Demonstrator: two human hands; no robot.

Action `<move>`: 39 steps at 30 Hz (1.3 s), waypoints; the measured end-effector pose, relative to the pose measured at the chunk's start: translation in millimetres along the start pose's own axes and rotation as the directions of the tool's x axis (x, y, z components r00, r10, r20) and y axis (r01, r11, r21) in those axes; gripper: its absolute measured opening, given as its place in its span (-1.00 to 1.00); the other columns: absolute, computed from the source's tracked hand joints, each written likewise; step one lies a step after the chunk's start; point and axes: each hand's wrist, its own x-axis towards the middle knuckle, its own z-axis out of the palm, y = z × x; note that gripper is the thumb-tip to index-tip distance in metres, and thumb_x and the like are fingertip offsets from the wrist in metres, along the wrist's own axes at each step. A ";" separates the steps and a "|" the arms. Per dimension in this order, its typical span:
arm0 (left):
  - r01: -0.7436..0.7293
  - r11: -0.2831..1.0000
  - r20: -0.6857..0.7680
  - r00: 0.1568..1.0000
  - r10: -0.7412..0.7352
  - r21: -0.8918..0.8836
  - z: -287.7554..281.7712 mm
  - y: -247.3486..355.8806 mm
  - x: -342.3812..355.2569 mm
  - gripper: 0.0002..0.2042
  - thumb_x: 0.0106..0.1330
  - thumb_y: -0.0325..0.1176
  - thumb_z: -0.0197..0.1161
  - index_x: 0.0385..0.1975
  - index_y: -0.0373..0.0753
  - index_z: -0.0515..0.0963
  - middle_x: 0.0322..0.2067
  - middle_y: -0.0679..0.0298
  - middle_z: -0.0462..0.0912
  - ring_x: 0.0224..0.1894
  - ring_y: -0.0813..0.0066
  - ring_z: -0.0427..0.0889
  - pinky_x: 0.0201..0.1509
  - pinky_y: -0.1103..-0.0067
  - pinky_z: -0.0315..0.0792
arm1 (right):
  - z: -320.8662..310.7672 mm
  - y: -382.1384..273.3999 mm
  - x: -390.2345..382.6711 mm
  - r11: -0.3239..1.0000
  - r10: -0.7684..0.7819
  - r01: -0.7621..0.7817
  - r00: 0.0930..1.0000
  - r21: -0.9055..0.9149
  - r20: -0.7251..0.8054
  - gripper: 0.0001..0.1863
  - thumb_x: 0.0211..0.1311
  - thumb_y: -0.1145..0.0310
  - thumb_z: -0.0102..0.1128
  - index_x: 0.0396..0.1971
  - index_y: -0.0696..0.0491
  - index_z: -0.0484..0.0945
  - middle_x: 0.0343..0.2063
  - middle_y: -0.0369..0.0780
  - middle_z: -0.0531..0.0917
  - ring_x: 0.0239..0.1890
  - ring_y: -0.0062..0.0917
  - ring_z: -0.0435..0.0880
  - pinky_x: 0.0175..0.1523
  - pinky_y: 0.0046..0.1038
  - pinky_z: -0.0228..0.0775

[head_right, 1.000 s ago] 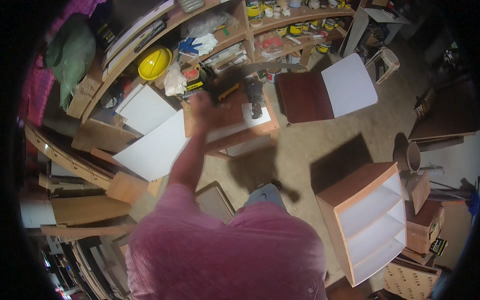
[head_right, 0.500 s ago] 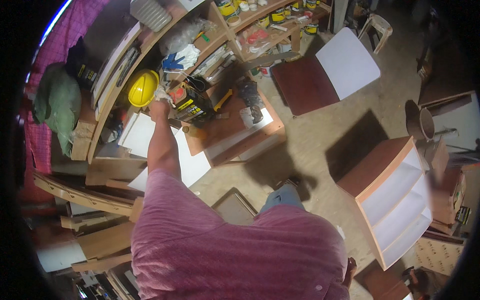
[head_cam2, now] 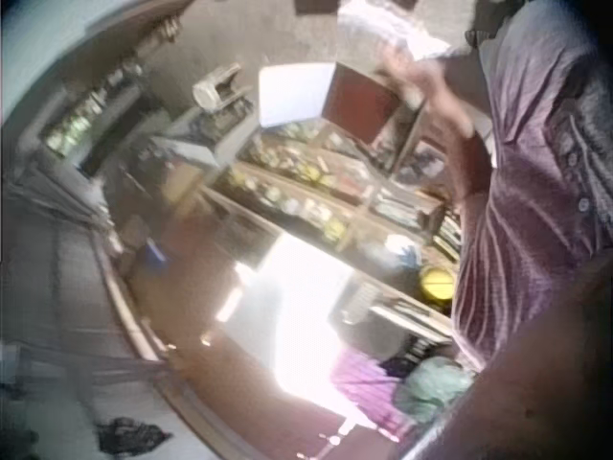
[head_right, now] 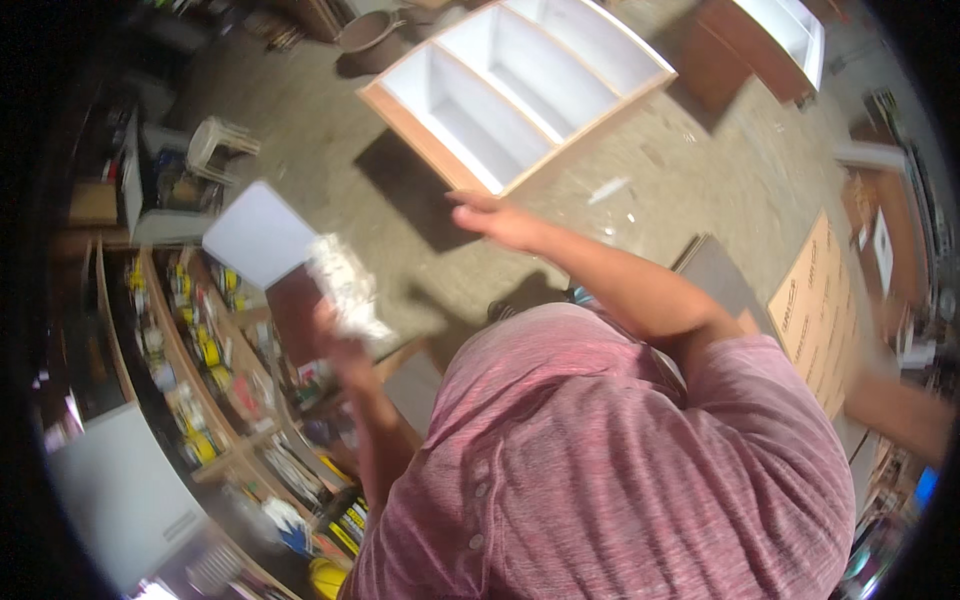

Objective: The person applies a liquid finish to a wooden cabinet using a cloth. They pour the finish from a bottle onto the cloth and wipe it onto the cabinet's exterior surfaces, focusing on the edges and sides.

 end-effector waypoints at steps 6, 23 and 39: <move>-0.378 0.923 0.725 0.654 0.216 0.066 244.1 81.8 37.0 -0.75 0.24 -0.51 0.07 -0.09 -0.32 0.52 0.00 -0.04 0.52 0.11 0.00 0.47 0.19 0.44 0.33 | -50.6 55.5 -14.0 0.404 0.108 0.106 0.981 0.909 -0.162 -0.54 0.39 0.07 -0.05 0.05 0.12 0.50 -0.14 -0.18 0.64 -0.14 -0.40 0.64 0.00 -0.30 0.51; -0.329 0.785 0.699 0.693 -0.177 0.525 515.5 -37.1 181.6 -0.61 0.27 -0.33 0.21 0.05 -0.35 0.42 0.04 -0.04 0.45 0.11 0.05 0.43 0.23 0.34 0.28 | -254.3 340.0 105.8 -0.017 0.671 0.325 0.705 0.946 -0.230 -0.30 0.29 -0.20 -0.12 0.18 0.09 0.34 0.02 -0.06 0.48 -0.02 -0.23 0.44 0.06 -0.22 0.29; -0.870 0.384 0.939 0.344 0.024 0.309 884.1 -86.5 313.3 -0.37 0.36 0.13 -0.11 0.32 -0.14 0.21 0.34 0.03 0.12 0.41 -0.06 -0.06 0.41 -0.06 -0.22 | -392.9 289.3 202.4 0.551 0.627 0.553 0.220 0.625 -0.747 -0.48 0.44 0.17 -0.28 0.29 0.11 0.19 0.26 0.07 0.28 0.30 -0.10 0.26 0.36 -0.24 0.11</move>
